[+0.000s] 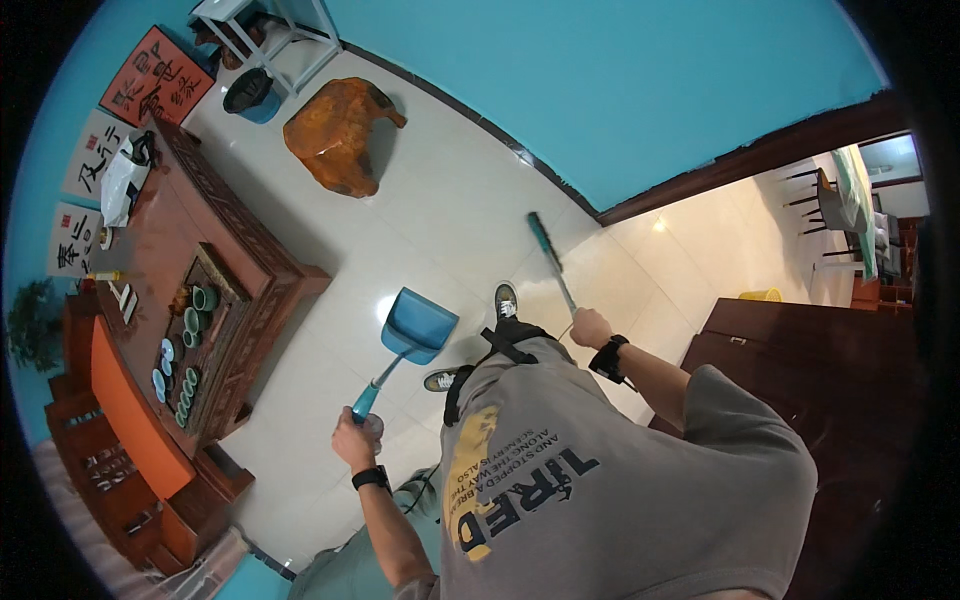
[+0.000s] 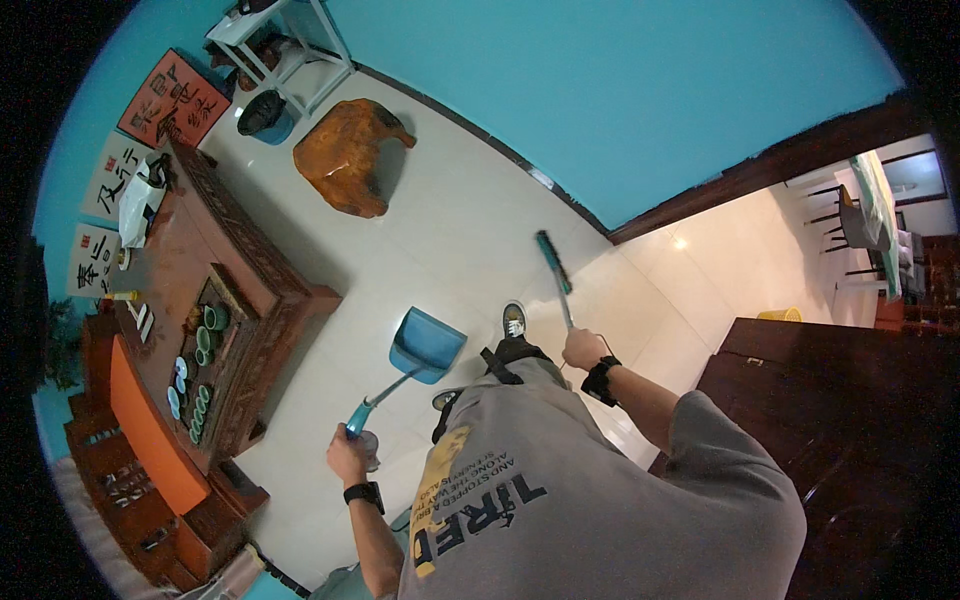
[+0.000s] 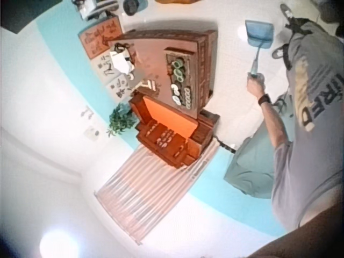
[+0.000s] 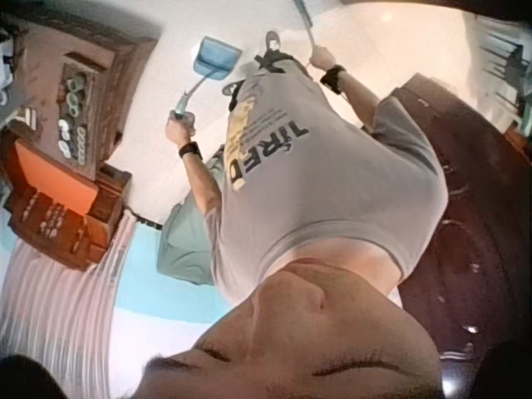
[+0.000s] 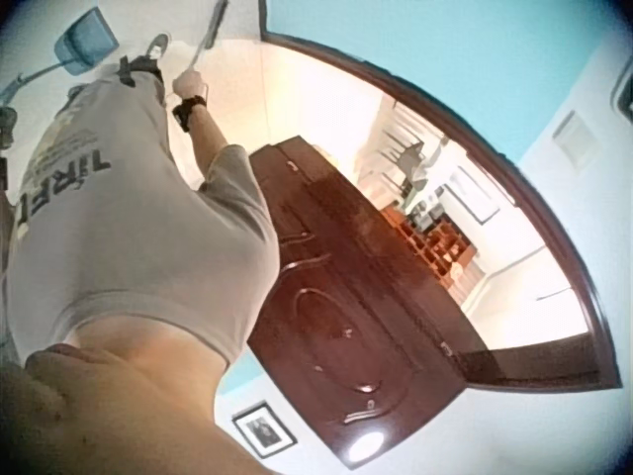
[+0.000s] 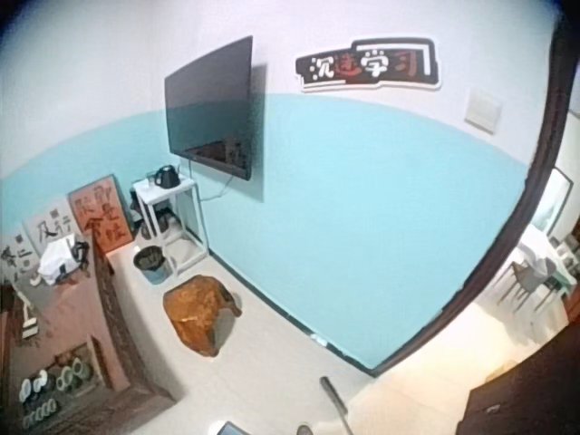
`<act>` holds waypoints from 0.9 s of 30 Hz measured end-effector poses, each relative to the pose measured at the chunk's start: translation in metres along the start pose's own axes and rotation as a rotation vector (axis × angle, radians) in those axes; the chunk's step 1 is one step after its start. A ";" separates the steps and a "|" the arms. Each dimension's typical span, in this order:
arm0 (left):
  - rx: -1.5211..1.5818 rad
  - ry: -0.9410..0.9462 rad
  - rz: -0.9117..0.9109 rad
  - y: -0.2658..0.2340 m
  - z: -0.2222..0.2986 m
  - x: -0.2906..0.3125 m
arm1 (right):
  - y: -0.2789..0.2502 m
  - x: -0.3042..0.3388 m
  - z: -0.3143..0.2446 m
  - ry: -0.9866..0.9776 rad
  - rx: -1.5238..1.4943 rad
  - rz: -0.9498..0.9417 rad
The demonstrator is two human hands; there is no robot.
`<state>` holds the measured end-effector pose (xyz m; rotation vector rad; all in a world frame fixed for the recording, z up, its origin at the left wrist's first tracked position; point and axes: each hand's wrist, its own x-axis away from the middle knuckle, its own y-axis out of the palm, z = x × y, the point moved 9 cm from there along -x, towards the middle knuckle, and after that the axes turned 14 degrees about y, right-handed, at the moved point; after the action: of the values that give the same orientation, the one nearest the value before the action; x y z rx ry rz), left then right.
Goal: The person sweeps the tiled floor using a broom and a dustpan, moving debris from the area near a bed and a wooden table toward the center of the room.
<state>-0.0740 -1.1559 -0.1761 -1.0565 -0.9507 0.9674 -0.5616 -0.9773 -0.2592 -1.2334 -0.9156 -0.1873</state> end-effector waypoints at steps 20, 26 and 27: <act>-0.195 -0.046 -0.081 0.047 -0.084 0.045 | -0.014 -0.012 -0.091 -0.522 0.122 -0.027; -0.157 -0.122 -0.143 0.048 -0.081 0.045 | -0.098 -0.057 0.011 -0.298 0.163 0.123; -0.153 -0.115 -0.128 0.045 -0.074 0.048 | -0.106 -0.060 0.026 -0.112 0.142 0.080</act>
<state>0.0020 -1.1198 -0.2284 -1.0622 -1.1886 0.8674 -0.6747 -1.0144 -0.2218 -1.1552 -0.9572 0.0105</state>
